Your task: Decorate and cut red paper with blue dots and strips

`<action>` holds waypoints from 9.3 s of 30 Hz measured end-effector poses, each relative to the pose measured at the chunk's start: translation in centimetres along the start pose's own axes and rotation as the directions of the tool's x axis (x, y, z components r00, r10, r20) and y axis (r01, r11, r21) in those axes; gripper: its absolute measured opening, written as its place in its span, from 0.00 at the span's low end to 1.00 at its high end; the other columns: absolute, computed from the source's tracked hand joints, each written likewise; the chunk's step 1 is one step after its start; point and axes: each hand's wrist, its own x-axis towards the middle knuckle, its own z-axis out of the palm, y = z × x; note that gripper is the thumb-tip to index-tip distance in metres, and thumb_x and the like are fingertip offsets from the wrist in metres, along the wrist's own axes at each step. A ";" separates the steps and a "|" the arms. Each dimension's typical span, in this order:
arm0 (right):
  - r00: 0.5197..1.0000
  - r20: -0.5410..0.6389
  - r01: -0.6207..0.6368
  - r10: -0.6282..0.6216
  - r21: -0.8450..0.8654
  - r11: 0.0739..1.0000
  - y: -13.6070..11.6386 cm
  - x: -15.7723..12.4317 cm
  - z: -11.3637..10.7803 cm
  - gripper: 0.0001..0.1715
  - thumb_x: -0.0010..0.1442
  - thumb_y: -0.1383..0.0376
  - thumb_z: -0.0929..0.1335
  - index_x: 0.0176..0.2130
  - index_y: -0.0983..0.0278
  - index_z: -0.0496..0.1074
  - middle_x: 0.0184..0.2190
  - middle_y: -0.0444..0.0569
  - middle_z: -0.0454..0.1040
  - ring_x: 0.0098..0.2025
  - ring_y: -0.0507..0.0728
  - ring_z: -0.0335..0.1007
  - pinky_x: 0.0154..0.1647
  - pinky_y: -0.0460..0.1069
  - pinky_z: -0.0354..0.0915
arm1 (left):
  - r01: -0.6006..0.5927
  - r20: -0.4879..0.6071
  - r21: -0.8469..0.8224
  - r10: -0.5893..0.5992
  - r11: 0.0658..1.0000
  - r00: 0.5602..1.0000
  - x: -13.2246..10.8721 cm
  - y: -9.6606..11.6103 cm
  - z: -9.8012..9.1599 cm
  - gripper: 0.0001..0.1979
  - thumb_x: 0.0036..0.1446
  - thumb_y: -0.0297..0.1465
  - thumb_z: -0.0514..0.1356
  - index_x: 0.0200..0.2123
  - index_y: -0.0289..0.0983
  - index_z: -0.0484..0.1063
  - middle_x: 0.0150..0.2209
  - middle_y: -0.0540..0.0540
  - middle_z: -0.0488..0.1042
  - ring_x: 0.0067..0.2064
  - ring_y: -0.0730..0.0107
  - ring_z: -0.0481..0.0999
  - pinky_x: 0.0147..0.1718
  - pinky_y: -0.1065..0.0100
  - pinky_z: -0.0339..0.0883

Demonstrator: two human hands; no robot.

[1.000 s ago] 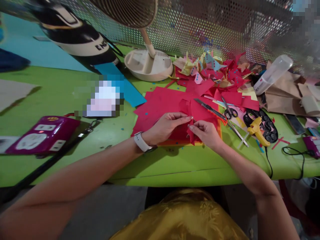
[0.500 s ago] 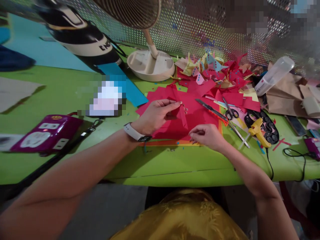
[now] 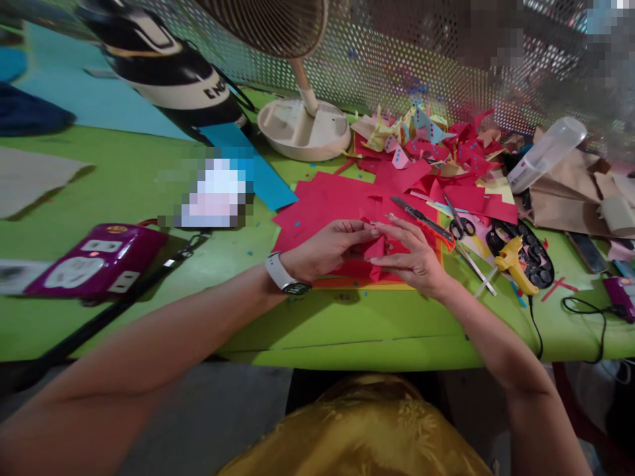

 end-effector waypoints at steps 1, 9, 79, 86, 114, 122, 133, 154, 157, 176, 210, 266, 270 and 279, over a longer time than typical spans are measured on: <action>1.000 -0.008 -0.015 0.015 0.009 1.000 -0.1 0.0 0.0 0.08 0.59 0.60 0.73 0.40 0.47 0.81 0.61 0.41 0.69 0.68 0.62 0.56 0.68 0.66 0.54 | -0.005 -0.008 0.010 0.005 1.000 1.000 0.0 0.0 0.0 0.12 0.44 0.37 0.74 0.25 0.36 0.77 0.22 0.52 0.74 0.24 0.76 0.70 0.24 0.72 0.65; 0.969 -0.092 -0.201 0.231 0.253 0.946 -0.5 -0.3 1.1 0.07 0.60 0.56 0.72 0.37 0.53 0.81 0.62 0.45 0.67 0.66 0.62 0.58 0.63 0.61 0.62 | -0.057 -0.039 0.022 0.058 0.998 0.998 0.4 -0.7 0.1 0.15 0.42 0.39 0.73 0.24 0.36 0.75 0.22 0.53 0.73 0.24 0.76 0.70 0.25 0.72 0.63; 0.712 -0.090 -0.442 0.697 0.714 0.543 -1.0 0.3 2.6 0.16 0.46 0.54 0.76 0.24 0.61 0.71 0.36 0.47 0.78 0.36 0.54 0.73 0.40 0.51 0.70 | -0.251 -0.132 0.027 0.252 0.968 0.959 0.1 -3.4 1.5 0.14 0.41 0.40 0.74 0.27 0.37 0.80 0.27 0.48 0.80 0.31 0.69 0.77 0.33 0.69 0.71; 0.704 -0.058 -0.462 0.708 0.720 0.518 -1.3 0.4 2.6 0.15 0.46 0.56 0.76 0.24 0.62 0.70 0.31 0.45 0.77 0.30 0.50 0.69 0.34 0.49 0.67 | -0.245 -0.156 0.037 0.247 0.969 0.956 0.2 -3.5 1.5 0.15 0.40 0.41 0.74 0.28 0.37 0.81 0.26 0.47 0.81 0.31 0.68 0.78 0.32 0.69 0.70; 0.729 -0.121 -0.431 0.674 0.684 0.588 -1.1 0.3 2.0 0.21 0.52 0.47 0.73 0.33 0.61 0.71 0.27 0.42 0.71 0.31 0.51 0.66 0.34 0.48 0.64 | -0.190 -0.163 -0.194 0.159 0.962 0.974 0.3 -3.0 1.4 0.16 0.39 0.36 0.76 0.33 0.37 0.82 0.31 0.44 0.83 0.38 0.60 0.82 0.43 0.61 0.74; 0.784 -0.010 -0.509 0.620 0.561 0.653 -1.9 0.5 1.9 0.29 0.51 0.40 0.70 0.24 0.61 0.67 0.18 0.40 0.65 0.22 0.49 0.58 0.24 0.47 0.56 | -0.201 -0.149 -0.231 0.170 0.952 0.974 0.3 -3.2 1.2 0.11 0.41 0.34 0.75 0.30 0.38 0.82 0.32 0.46 0.83 0.37 0.62 0.82 0.42 0.61 0.74; 0.795 -0.023 -0.489 0.607 0.568 0.662 -1.9 0.6 2.1 0.29 0.49 0.39 0.71 0.24 0.61 0.70 0.18 0.40 0.65 0.21 0.49 0.56 0.23 0.47 0.55 | -0.164 -0.167 -0.212 0.130 0.963 0.977 0.5 -2.8 1.0 0.07 0.41 0.32 0.74 0.27 0.40 0.81 0.27 0.49 0.81 0.30 0.69 0.77 0.36 0.65 0.73; 0.831 0.043 -0.453 0.554 0.630 0.631 -1.9 0.4 1.0 0.24 0.55 0.44 0.69 0.25 0.61 0.77 0.22 0.44 0.74 0.28 0.53 0.68 0.34 0.49 0.66 | -0.116 -0.057 -0.157 0.109 0.981 0.992 0.7 -1.9 -0.3 0.10 0.38 0.34 0.76 0.26 0.41 0.81 0.30 0.48 0.82 0.36 0.66 0.79 0.38 0.67 0.73; 0.819 0.057 -0.466 0.571 0.647 0.604 -1.7 0.5 0.5 0.21 0.53 0.47 0.72 0.25 0.61 0.77 0.22 0.43 0.73 0.28 0.52 0.68 0.34 0.49 0.66 | -0.078 -0.023 -0.130 0.076 0.988 0.997 1.0 -1.6 -0.9 0.10 0.37 0.34 0.76 0.24 0.41 0.81 0.31 0.47 0.82 0.37 0.65 0.80 0.40 0.65 0.73; 0.806 0.267 -0.514 0.528 0.758 0.401 -0.9 0.5 0.4 0.15 0.47 0.54 0.77 0.26 0.63 0.80 0.22 0.44 0.79 0.26 0.49 0.73 0.34 0.46 0.70 | 0.025 0.043 -0.126 -0.019 0.992 0.999 1.1 -1.1 -1.1 0.15 0.30 0.33 0.79 0.23 0.37 0.80 0.27 0.50 0.81 0.31 0.76 0.78 0.35 0.75 0.70; 0.710 0.490 -0.670 0.506 0.691 0.272 -0.8 0.7 0.2 0.19 0.46 0.52 0.77 0.26 0.67 0.78 0.26 0.51 0.81 0.24 0.51 0.75 0.27 0.45 0.70 | 0.035 0.022 0.023 -0.035 0.999 0.999 1.1 -1.1 -1.1 0.14 0.33 0.33 0.77 0.24 0.36 0.79 0.26 0.50 0.79 0.31 0.74 0.76 0.36 0.70 0.68; 0.772 0.202 -0.597 0.603 0.558 0.576 -1.4 0.3 1.2 0.24 0.51 0.46 0.73 0.30 0.65 0.75 0.23 0.44 0.73 0.22 0.48 0.64 0.22 0.45 0.60 | -0.122 -0.097 -0.133 0.110 0.984 0.989 1.0 -1.6 -0.1 0.14 0.37 0.34 0.77 0.28 0.37 0.80 0.29 0.49 0.81 0.33 0.71 0.78 0.38 0.70 0.71; 0.803 -0.020 -0.508 0.596 0.500 0.702 -1.8 0.1 2.0 0.25 0.52 0.44 0.72 0.29 0.62 0.73 0.24 0.45 0.73 0.26 0.51 0.66 0.28 0.47 0.63 | -0.149 -0.133 -0.144 0.130 0.978 0.983 0.8 -2.2 0.3 0.14 0.37 0.36 0.76 0.28 0.38 0.80 0.29 0.49 0.82 0.33 0.69 0.79 0.39 0.66 0.72; 0.823 -0.109 -0.466 0.558 0.433 0.771 -2.4 0.1 2.1 0.25 0.55 0.43 0.70 0.26 0.60 0.72 0.22 0.46 0.74 0.25 0.53 0.67 0.30 0.50 0.66 | -0.148 -0.117 -0.184 0.128 0.972 0.985 0.4 -2.5 0.8 0.14 0.36 0.35 0.77 0.28 0.39 0.81 0.29 0.48 0.82 0.34 0.66 0.81 0.40 0.65 0.74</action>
